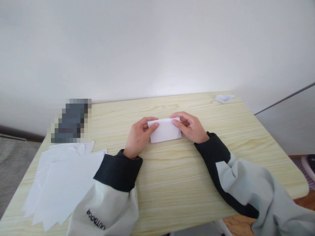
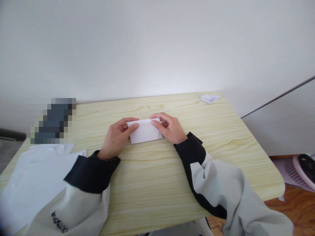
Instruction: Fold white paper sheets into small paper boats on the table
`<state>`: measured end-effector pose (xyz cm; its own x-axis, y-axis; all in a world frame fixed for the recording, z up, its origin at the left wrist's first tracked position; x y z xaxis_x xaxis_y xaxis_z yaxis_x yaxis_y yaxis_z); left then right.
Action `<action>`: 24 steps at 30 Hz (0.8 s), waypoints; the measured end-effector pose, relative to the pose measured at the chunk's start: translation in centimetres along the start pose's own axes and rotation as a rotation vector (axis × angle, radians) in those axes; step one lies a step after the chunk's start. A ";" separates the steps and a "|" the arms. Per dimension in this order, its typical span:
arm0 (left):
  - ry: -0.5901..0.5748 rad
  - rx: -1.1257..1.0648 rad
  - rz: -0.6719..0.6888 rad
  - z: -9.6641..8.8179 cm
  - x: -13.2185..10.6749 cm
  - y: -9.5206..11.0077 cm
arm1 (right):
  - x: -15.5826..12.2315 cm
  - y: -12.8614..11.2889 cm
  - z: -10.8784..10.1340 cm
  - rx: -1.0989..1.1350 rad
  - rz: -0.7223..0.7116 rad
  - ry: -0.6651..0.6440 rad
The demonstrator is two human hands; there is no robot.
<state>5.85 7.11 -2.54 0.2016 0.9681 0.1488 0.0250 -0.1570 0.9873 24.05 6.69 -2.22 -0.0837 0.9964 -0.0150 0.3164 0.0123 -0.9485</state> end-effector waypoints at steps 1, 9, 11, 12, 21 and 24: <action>-0.002 0.001 0.003 0.0 0.0 0.0 | 0.0 0.0 0.0 0.004 0.000 -0.002; -0.007 -0.016 0.006 -0.1 0.1 -0.1 | 0.0 0.0 0.0 0.003 0.008 -0.003; 0.002 -0.017 0.001 -0.1 0.0 -0.1 | 0.0 0.0 0.0 0.007 0.010 -0.009; 0.005 -0.016 -0.002 -0.1 0.0 -0.1 | 0.0 0.0 0.0 0.008 0.008 -0.009; 0.025 -0.017 -0.046 -0.3 0.0 -0.3 | 0.2 0.3 0.0 0.007 -0.017 -0.001; 0.051 -0.056 -0.050 -0.3 0.1 -0.3 | 0.1 0.3 -0.1 0.015 -0.021 0.009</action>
<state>5.59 7.27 -2.79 0.1512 0.9834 0.1004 -0.0211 -0.0983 0.9949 24.20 6.84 -2.48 -0.0814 0.9967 0.0081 0.3004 0.0323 -0.9533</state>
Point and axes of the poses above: each hand's wrist, its own x-axis towards the middle knuckle, its own z-axis out of the palm, y = z × x, the point moved 6 cm from there along x, towards the middle knuckle, and after that the axes turned 14 degrees about z, right-handed, at the moved point
